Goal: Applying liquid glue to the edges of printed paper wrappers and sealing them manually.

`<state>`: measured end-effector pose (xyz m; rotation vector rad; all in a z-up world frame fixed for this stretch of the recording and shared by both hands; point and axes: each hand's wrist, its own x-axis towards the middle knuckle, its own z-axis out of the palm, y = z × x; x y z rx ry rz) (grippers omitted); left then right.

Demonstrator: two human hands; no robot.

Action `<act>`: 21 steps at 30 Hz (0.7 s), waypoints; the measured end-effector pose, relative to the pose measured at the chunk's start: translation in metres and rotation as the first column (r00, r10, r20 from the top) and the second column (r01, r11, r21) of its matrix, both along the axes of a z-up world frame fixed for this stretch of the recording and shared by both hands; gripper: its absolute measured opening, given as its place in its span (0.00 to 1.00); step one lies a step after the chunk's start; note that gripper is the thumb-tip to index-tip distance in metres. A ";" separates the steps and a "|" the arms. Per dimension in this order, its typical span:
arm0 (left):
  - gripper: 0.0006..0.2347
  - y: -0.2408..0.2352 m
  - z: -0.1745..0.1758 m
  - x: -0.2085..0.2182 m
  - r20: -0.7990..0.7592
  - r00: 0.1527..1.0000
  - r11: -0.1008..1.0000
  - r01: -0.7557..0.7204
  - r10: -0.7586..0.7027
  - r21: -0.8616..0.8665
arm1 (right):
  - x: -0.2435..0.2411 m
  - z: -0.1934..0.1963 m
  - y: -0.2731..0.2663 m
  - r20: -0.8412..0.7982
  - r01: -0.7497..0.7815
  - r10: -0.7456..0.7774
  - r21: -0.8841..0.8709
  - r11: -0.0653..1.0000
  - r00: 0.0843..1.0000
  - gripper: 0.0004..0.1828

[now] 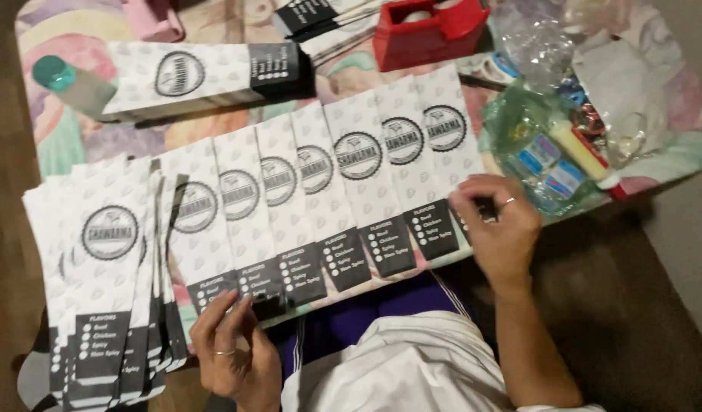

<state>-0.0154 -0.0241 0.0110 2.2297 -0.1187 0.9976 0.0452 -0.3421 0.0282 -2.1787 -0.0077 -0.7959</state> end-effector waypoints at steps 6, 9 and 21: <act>0.09 -0.052 0.035 0.028 -0.101 0.937 0.941 0.324 -0.333 -0.096 | -0.012 -0.029 -0.148 0.078 0.330 -0.323 -0.342 0.880 0.943 0.04; 0.09 -0.088 0.033 0.053 -0.049 0.859 0.857 0.501 -0.509 -0.120 | -0.008 -0.040 -0.197 -0.155 0.234 -0.349 -0.494 0.837 0.924 0.23; 0.05 -0.211 -0.023 0.071 -0.262 0.599 0.610 0.791 -0.757 0.044 | -0.060 -0.016 -0.205 0.053 0.448 -0.467 -0.391 0.804 0.883 0.11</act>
